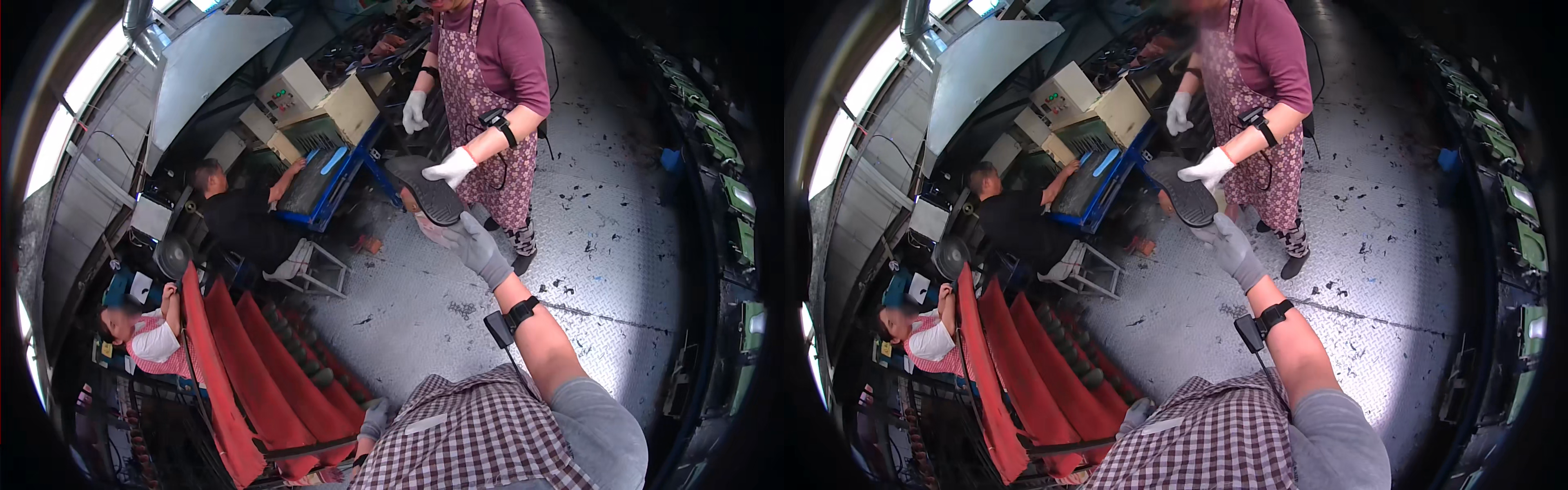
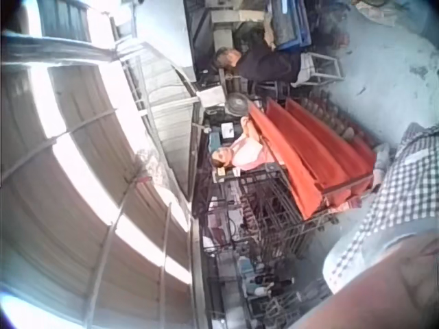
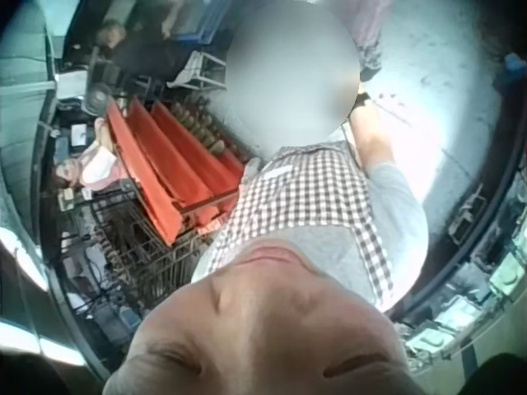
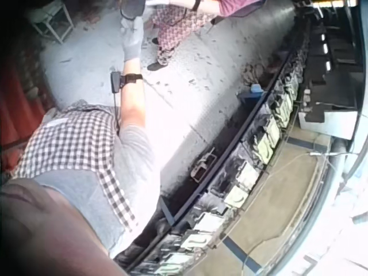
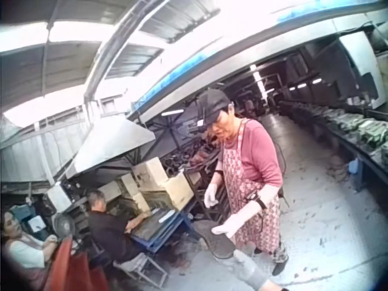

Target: Operating machinery and organizing components in a shoe manufacturing factory.

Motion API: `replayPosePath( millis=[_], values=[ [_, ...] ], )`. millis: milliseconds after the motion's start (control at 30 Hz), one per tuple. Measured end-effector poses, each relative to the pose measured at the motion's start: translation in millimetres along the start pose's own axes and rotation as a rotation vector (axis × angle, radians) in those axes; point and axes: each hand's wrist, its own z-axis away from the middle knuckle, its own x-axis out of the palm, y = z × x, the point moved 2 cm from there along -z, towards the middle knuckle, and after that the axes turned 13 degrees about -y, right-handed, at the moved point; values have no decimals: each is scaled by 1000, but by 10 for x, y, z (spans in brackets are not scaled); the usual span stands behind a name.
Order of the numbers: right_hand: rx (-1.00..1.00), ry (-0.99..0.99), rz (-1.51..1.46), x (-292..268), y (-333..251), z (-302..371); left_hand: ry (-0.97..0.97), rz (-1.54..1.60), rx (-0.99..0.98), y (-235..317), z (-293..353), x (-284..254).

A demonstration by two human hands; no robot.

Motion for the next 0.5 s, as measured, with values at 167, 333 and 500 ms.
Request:
replayPosePath(
  millis=[167, 333, 500],
  values=[
    [191, 394, 185, -319, 246, 606, -249, -795, 648, -62, -415, -243],
    [380, 710, 190, -1539, 592, 1816, -105, -766, 104, -277, -990, -334],
    [236, 1246, 101, -2924, 779, 3591, -148, -1160, 116, -235, -920, -197]
  ],
)
